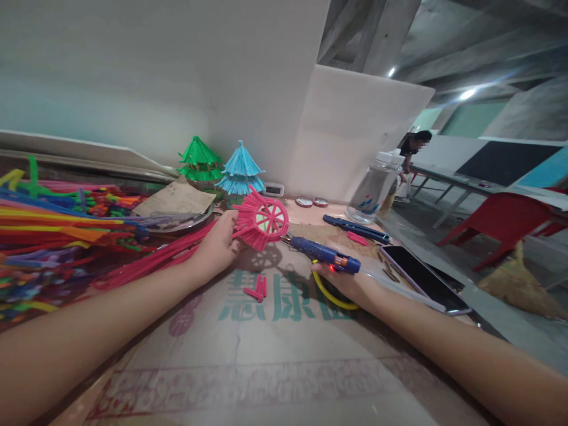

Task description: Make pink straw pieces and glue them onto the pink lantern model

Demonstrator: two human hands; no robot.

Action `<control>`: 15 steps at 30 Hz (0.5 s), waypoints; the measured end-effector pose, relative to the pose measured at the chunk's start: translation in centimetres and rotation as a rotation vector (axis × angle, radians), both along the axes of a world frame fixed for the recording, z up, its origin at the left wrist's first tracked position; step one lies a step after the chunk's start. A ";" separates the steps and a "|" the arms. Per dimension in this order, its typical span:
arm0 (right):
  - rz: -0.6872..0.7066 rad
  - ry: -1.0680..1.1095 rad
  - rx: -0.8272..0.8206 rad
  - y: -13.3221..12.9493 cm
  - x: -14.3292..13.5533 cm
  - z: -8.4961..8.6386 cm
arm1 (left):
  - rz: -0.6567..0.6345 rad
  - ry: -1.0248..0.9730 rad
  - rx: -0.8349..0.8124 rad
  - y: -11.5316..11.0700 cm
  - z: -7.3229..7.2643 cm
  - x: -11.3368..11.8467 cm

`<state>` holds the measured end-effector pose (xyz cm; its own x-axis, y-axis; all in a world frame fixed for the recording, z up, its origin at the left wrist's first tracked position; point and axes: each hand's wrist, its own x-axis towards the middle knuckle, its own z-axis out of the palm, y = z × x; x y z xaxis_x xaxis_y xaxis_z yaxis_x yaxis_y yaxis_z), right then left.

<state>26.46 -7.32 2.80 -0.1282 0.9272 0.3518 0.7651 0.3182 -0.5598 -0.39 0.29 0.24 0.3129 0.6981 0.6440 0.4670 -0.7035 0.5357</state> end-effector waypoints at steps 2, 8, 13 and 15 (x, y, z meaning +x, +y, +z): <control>0.005 -0.004 0.002 0.0 0.0 0.0 | -0.008 -0.004 0.010 0.0 0.0 0.0; 0.021 0.013 0.006 0.2 0.3 -0.3 | -0.011 -0.010 0.013 0.2 -0.3 -0.1; -0.014 -0.006 -0.010 0.0 0.3 -0.3 | -0.028 -0.012 0.018 0.3 -0.3 -0.3; -0.017 -0.010 -0.003 -0.1 0.2 -0.2 | -0.039 -0.022 0.008 0.2 -0.3 -0.3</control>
<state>26.65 -7.39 2.63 -0.1160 0.9305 0.3474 0.7758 0.3033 -0.5533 -0.64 0.54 -0.09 0.3252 0.6804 0.6567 0.4273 -0.7253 0.5399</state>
